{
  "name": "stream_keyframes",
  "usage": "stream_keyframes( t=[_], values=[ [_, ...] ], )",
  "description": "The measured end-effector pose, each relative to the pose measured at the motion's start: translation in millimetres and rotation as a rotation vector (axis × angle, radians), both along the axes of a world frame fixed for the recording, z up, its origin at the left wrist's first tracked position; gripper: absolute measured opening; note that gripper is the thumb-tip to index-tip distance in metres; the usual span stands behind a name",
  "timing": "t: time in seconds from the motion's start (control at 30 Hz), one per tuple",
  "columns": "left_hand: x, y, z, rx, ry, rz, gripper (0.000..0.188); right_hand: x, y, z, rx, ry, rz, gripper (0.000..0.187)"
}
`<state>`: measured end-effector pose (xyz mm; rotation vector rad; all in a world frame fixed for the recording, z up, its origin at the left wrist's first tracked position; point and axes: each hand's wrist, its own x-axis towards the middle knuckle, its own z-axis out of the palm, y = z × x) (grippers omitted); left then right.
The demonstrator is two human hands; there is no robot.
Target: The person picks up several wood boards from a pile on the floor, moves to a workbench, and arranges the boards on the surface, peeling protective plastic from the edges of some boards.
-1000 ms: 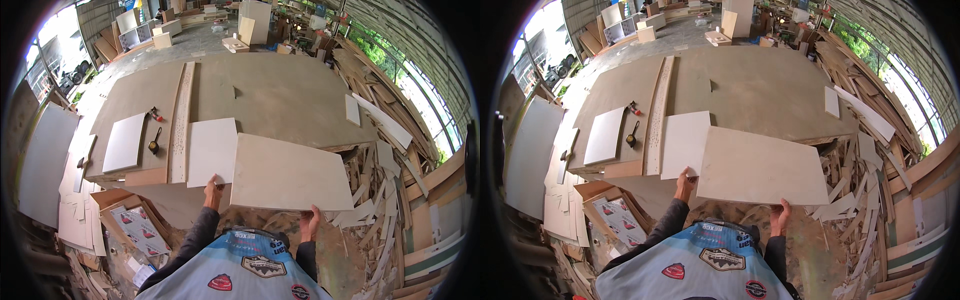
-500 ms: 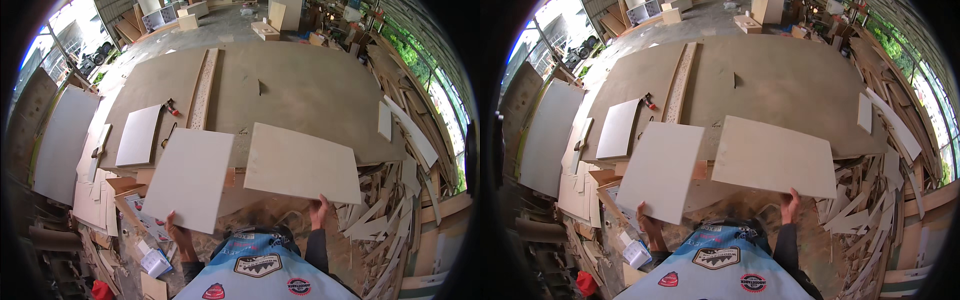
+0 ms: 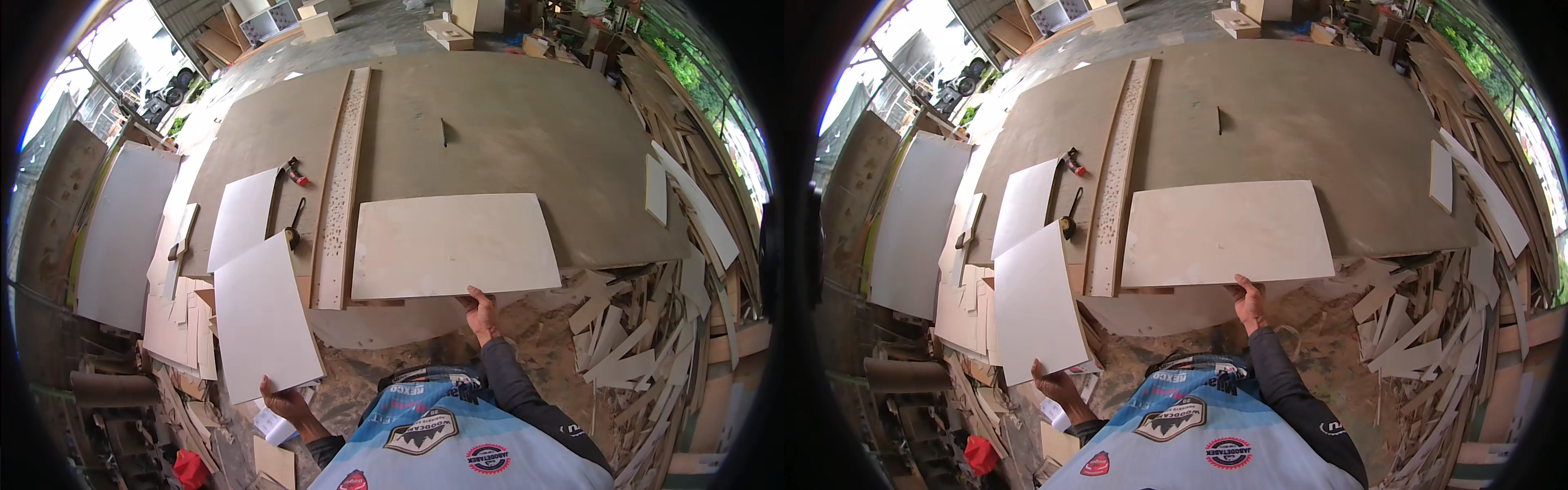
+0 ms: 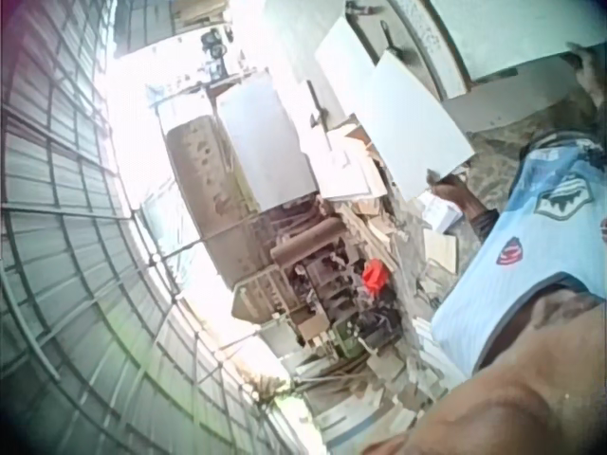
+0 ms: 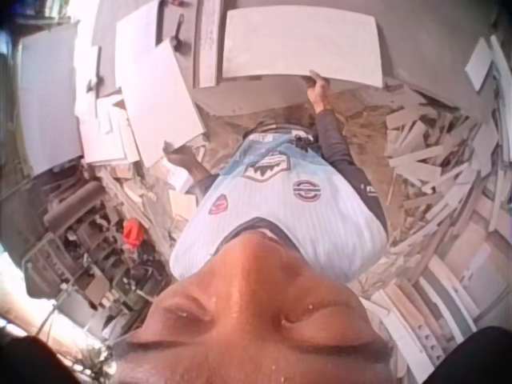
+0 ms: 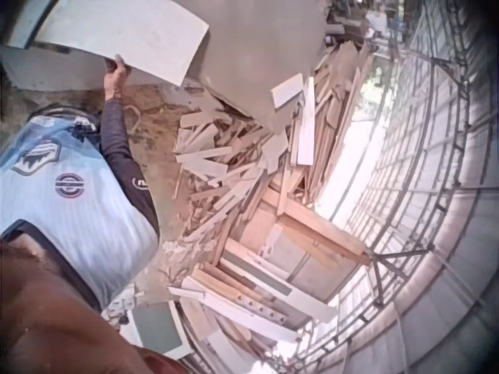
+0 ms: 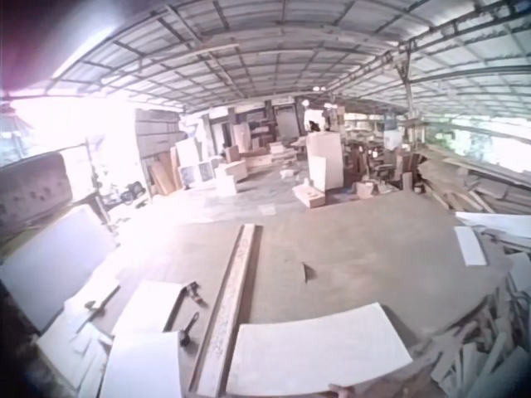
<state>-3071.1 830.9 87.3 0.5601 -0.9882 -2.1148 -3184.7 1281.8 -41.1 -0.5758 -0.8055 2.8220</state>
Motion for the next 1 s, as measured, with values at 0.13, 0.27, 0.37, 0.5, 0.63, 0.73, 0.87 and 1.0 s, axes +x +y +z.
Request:
stream_keyframes(
  t=[0.13, 0.27, 0.37, 0.5, 0.63, 0.73, 0.87, 1.0],
  values=[
    [-4, -9, -8, -0.006, -0.027, 0.002, 0.024, -19, -11, -11, 0.005, -0.048, 0.048, 0.027],
    [-16, -15, -21, 0.01, -0.035, 0.0, 0.023, -32, -12, -16, 0.087, -0.228, 0.148, 0.038],
    [-34, -2, -13, 0.061, -0.043, -0.054, 0.025, -43, -12, -14, 0.111, -0.338, 0.213, 0.045],
    [-52, -8, -28, 0.031, -0.044, -0.095, 0.029, -61, -7, -14, 0.111, -0.368, 0.272, 0.049],
    [-76, -5, -32, 0.09, 0.002, -0.181, 0.03, -72, 2, -14, 0.121, -0.373, 0.344, 0.051],
    [-90, -2, -30, 0.105, 0.047, -0.245, 0.032, -80, -2, -2, 0.206, -0.475, 0.381, 0.05],
    [-116, 11, -36, 0.131, 0.09, -0.344, 0.035, -80, 2, 23, 0.357, -0.586, 0.486, 0.05],
    [-133, 75, -16, 0.158, 0.049, -0.518, 0.045, -62, 11, 24, 0.436, -0.37, 0.639, 0.059]
  ],
)
